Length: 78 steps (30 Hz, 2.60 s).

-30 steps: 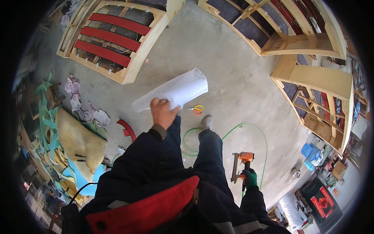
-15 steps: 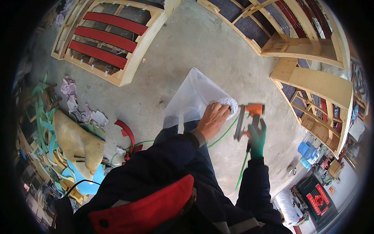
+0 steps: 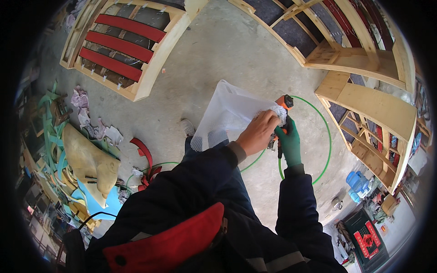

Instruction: The person staples a white mesh fabric onto the underside of a wooden chair frame using a pneumatic staple gun. They position the mesh, pull it taut, and drive staples along the edges to secure it.

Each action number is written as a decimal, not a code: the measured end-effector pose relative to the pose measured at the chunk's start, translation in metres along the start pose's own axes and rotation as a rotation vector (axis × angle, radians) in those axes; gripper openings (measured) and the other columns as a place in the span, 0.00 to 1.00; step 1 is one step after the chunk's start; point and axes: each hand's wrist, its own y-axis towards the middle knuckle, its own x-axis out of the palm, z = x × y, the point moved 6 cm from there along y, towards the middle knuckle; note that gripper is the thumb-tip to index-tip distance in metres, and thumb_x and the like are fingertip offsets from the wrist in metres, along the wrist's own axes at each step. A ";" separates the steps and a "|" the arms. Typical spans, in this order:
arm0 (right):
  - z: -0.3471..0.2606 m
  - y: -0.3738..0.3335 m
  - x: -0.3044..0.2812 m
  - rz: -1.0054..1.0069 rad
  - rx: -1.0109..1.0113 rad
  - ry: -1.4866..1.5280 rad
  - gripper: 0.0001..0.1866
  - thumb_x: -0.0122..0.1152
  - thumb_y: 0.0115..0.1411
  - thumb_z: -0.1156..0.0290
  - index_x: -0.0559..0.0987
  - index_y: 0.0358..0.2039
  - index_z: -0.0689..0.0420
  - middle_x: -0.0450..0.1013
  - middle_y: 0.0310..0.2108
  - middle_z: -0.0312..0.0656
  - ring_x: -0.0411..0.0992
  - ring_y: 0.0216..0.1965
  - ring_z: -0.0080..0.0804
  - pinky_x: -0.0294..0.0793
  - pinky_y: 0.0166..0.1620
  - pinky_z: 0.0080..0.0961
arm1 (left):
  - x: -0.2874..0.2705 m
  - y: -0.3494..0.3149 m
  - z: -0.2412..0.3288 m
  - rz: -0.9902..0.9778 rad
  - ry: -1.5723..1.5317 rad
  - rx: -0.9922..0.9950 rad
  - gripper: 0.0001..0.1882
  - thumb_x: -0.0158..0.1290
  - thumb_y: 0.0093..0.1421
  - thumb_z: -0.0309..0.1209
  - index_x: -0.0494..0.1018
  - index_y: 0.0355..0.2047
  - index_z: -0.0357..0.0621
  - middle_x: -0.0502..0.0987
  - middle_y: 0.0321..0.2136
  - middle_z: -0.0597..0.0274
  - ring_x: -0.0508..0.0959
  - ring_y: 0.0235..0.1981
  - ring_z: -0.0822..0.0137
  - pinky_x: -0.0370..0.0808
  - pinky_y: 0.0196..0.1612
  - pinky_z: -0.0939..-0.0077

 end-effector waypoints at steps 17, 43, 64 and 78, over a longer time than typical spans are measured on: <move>0.084 0.005 -0.101 -0.025 0.272 0.174 0.28 0.60 0.68 0.70 0.67 0.67 0.56 0.79 0.32 0.42 0.79 0.25 0.28 0.73 0.27 0.17 | 0.092 -0.250 -0.210 -0.013 -0.809 -1.485 0.57 0.48 0.57 0.80 0.61 0.66 0.40 0.69 0.58 0.44 0.79 0.53 0.47 0.79 0.50 0.47; 0.131 -0.078 -0.034 -0.222 0.538 -0.224 0.19 0.47 0.75 0.67 0.71 0.61 0.61 0.76 0.39 0.40 0.74 0.34 0.23 0.77 0.33 0.25 | 0.185 -0.243 -0.361 0.296 -1.094 -1.542 0.30 0.50 0.70 0.59 0.69 0.61 0.53 0.75 0.58 0.54 0.78 0.57 0.51 0.70 0.61 0.41; 0.043 -0.115 0.004 0.058 0.735 0.322 0.18 0.60 0.71 0.70 0.77 0.58 0.64 0.82 0.44 0.50 0.82 0.42 0.37 0.83 0.39 0.30 | 0.227 -0.128 -0.348 0.234 -1.621 -1.164 0.59 0.25 0.62 0.82 0.42 0.79 0.53 0.50 0.78 0.56 0.52 0.77 0.48 0.51 0.74 0.37; 0.056 -0.107 0.006 0.042 0.820 0.243 0.18 0.60 0.68 0.74 0.77 0.57 0.65 0.81 0.45 0.50 0.81 0.42 0.38 0.83 0.38 0.29 | 0.139 -0.151 -0.468 0.928 -1.549 -1.386 0.37 0.40 0.74 0.62 0.66 0.69 0.46 0.68 0.68 0.54 0.66 0.69 0.56 0.63 0.70 0.59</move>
